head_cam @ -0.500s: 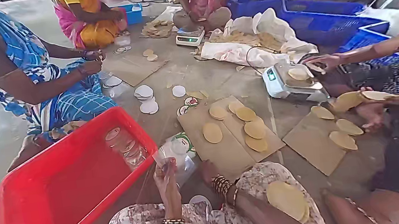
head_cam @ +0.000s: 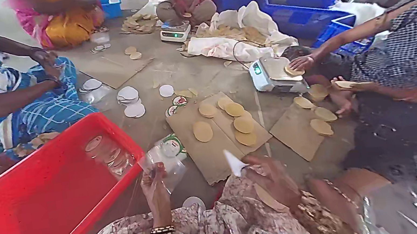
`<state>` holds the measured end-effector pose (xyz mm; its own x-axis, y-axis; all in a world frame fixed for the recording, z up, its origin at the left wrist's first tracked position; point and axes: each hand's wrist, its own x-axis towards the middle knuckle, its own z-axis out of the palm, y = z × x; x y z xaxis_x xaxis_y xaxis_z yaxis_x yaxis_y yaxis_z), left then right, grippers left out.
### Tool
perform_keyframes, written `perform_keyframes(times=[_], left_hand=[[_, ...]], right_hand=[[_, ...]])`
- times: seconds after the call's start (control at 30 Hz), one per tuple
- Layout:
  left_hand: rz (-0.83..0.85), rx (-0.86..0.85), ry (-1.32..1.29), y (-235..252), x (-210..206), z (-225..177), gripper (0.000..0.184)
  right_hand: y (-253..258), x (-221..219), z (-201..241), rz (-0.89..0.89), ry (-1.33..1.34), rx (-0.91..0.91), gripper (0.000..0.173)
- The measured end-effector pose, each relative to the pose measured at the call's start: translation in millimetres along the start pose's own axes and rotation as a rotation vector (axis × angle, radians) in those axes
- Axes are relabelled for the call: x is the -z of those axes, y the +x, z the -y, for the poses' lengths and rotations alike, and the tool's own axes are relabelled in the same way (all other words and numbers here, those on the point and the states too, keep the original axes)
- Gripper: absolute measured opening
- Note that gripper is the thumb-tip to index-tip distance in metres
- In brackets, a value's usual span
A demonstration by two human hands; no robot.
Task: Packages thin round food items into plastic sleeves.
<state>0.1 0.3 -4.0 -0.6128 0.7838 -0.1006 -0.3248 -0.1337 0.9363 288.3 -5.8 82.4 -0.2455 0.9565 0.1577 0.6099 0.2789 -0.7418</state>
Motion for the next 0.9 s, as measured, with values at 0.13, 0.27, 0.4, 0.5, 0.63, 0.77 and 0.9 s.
perform_keyframes(times=[0.13, 0.27, 0.4, 0.5, 0.63, 0.77, 0.9], left_hand=[[0.015, -0.011, 0.029, -1, 0, -1, 0.010], [0.013, 0.011, 0.079, -4, -2, 0, 0.008], [-0.009, 0.021, 0.127, -12, 3, 1, 0.003], [-0.036, 0.044, 0.177, -17, 5, -3, 0.004], [-0.060, 0.052, 0.207, -18, 4, -4, 0.008], [-0.044, 0.029, 0.194, -19, 7, -2, 0.008], [-0.045, 0.026, 0.154, -17, 7, -1, 0.003]], right_hand=[[-53, 65, -10, -0.207, -0.619, 0.360, 0.031], [-100, 61, -50, 0.045, -0.790, 0.312, 0.028], [-101, 53, -43, 0.228, -0.638, -0.009, 0.032], [-83, 58, -36, 0.085, -0.560, -0.175, 0.040], [-61, 56, -62, 0.259, -0.315, -0.666, 0.088], [-67, 41, -72, 0.141, 0.036, -0.755, 0.077], [-70, 52, -49, -0.054, 0.099, -0.574, 0.031]])
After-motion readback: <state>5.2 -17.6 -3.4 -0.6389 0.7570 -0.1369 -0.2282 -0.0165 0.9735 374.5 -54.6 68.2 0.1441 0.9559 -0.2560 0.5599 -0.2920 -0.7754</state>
